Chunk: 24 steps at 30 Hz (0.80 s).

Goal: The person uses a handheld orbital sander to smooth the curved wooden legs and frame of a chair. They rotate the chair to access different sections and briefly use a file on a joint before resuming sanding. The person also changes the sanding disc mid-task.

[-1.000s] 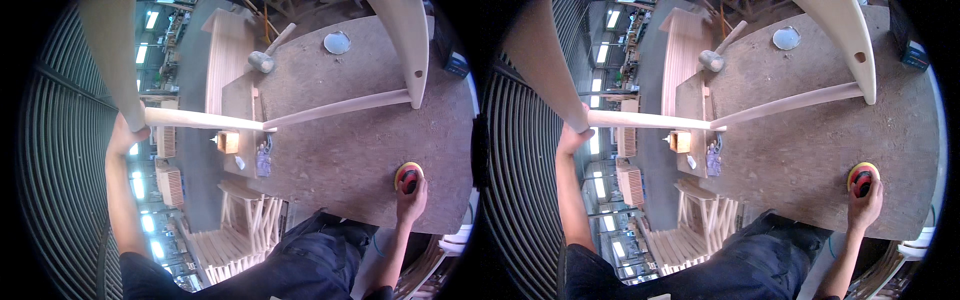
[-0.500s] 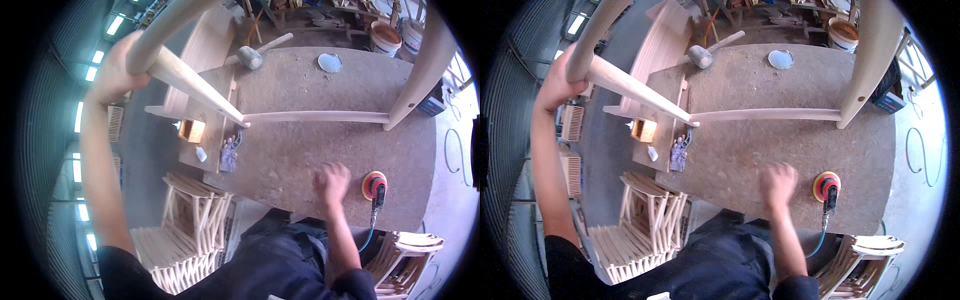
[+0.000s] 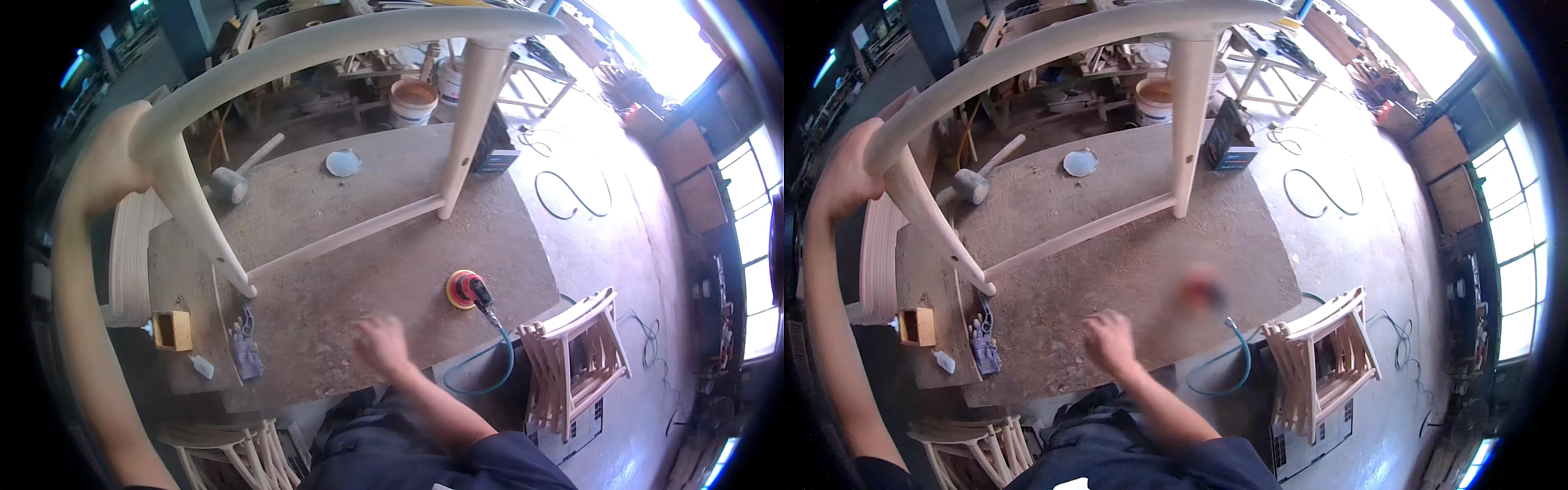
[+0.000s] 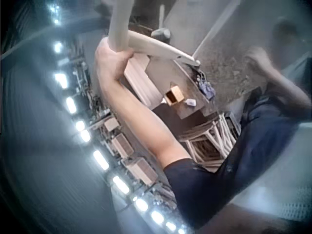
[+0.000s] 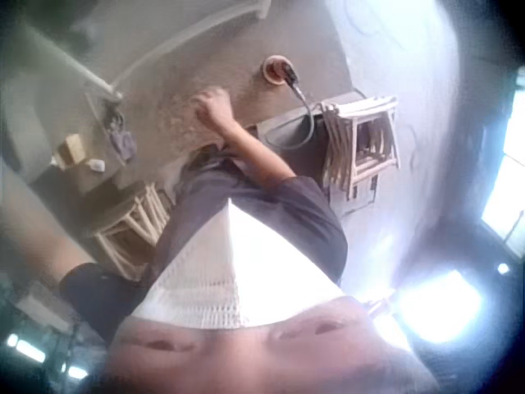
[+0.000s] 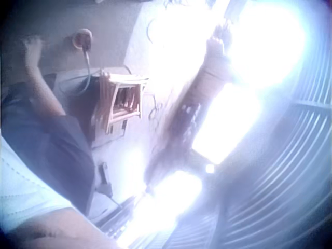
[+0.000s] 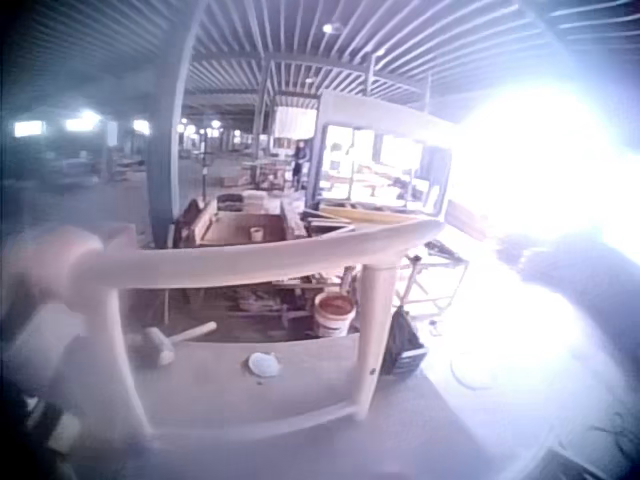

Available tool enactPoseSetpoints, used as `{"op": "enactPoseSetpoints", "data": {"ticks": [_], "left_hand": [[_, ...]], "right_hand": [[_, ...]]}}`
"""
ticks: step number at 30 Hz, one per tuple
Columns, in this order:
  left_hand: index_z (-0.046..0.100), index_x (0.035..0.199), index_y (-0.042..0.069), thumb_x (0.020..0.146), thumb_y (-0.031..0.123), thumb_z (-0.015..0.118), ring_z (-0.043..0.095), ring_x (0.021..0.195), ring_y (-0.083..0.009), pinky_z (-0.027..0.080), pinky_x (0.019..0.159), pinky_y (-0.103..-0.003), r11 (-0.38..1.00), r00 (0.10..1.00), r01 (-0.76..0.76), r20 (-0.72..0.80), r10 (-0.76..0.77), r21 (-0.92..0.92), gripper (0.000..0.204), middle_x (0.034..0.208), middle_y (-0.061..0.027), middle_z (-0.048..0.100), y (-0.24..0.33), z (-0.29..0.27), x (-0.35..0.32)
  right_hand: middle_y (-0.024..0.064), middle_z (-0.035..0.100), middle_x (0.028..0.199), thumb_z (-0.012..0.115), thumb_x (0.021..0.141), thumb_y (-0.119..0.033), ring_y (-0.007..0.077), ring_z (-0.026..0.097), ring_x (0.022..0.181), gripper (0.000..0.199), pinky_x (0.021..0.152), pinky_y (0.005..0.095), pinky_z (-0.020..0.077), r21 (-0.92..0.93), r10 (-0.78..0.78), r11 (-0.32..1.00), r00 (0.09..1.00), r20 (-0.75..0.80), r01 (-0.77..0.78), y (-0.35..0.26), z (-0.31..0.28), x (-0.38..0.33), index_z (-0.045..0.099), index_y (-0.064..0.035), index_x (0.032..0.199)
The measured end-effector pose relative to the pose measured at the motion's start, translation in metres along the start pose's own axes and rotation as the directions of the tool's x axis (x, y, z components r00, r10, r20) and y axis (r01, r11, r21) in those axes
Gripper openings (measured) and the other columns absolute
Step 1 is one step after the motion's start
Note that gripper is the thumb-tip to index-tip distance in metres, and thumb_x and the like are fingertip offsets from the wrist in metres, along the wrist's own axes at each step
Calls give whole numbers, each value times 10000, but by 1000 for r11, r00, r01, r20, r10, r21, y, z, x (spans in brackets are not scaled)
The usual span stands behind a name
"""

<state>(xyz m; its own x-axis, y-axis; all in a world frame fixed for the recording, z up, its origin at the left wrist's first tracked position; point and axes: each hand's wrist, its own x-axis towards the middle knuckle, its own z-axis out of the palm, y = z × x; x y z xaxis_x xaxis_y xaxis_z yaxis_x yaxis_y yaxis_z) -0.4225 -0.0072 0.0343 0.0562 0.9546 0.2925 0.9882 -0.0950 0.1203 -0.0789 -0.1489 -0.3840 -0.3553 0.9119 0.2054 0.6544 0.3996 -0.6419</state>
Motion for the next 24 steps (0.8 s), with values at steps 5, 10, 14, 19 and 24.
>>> {"op": "enactPoseSetpoints", "data": {"ticks": [5, 10, 14, 19, 24], "left_hand": [[650, 1154, 22, 579, 98, 842, 658, 1046, -321, 582, 806, -405, 995, 988, 95, 124, -92, -18, 611, 1100, -157, 656, -12, -5, 23], [645, 1124, 27, 585, 80, 835, 662, 1039, -310, 581, 749, -396, 976, 955, 212, 219, -199, -38, 574, 1061, -136, 652, 11, -5, 35], [624, 1146, 25, 596, 43, 805, 665, 1050, -323, 554, 874, -429, 978, 960, 176, 202, -195, 108, 579, 1074, -122, 654, -11, -10, 29], [586, 1332, 51, 657, 49, 754, 627, 1186, -342, 479, 1062, -438, 900, 903, 404, 82, -421, 163, 696, 1250, -151, 636, 15, 10, 39], [502, 1514, 106, 731, 153, 769, 508, 1408, -329, 415, 1154, -424, 951, 950, 302, -101, -294, 69, 828, 1472, -161, 574, 65, 47, 59]], "right_hand": [[137, 616, 1335, 832, 723, -208, 378, 536, 1313, 560, 1101, 517, 421, -326, 235, 880, 914, -331, -344, 129, -62, -10, 663, -124, 1250], [147, 581, 1420, 873, 706, -237, 393, 537, 1330, 786, 1118, 499, 448, -408, 310, 819, 909, -279, -405, 211, -86, -11, 573, -204, 1432], [155, 612, 1368, 874, 710, -237, 386, 599, 1242, 786, 1012, 466, 541, -250, 368, 890, 924, -102, -382, 246, -99, 5, 568, -216, 1434], [152, 641, 1286, 861, 745, -238, 389, 620, 1194, 676, 925, 481, 574, -136, 316, 942, 948, 45, -307, 231, -144, 7, 599, -224, 1367], [165, 654, 1225, 835, 784, -236, 418, 692, 1038, 571, 830, 507, 588, 216, 218, 947, 969, 121, -240, 253, -161, 4, 615, -257, 1310]]}}
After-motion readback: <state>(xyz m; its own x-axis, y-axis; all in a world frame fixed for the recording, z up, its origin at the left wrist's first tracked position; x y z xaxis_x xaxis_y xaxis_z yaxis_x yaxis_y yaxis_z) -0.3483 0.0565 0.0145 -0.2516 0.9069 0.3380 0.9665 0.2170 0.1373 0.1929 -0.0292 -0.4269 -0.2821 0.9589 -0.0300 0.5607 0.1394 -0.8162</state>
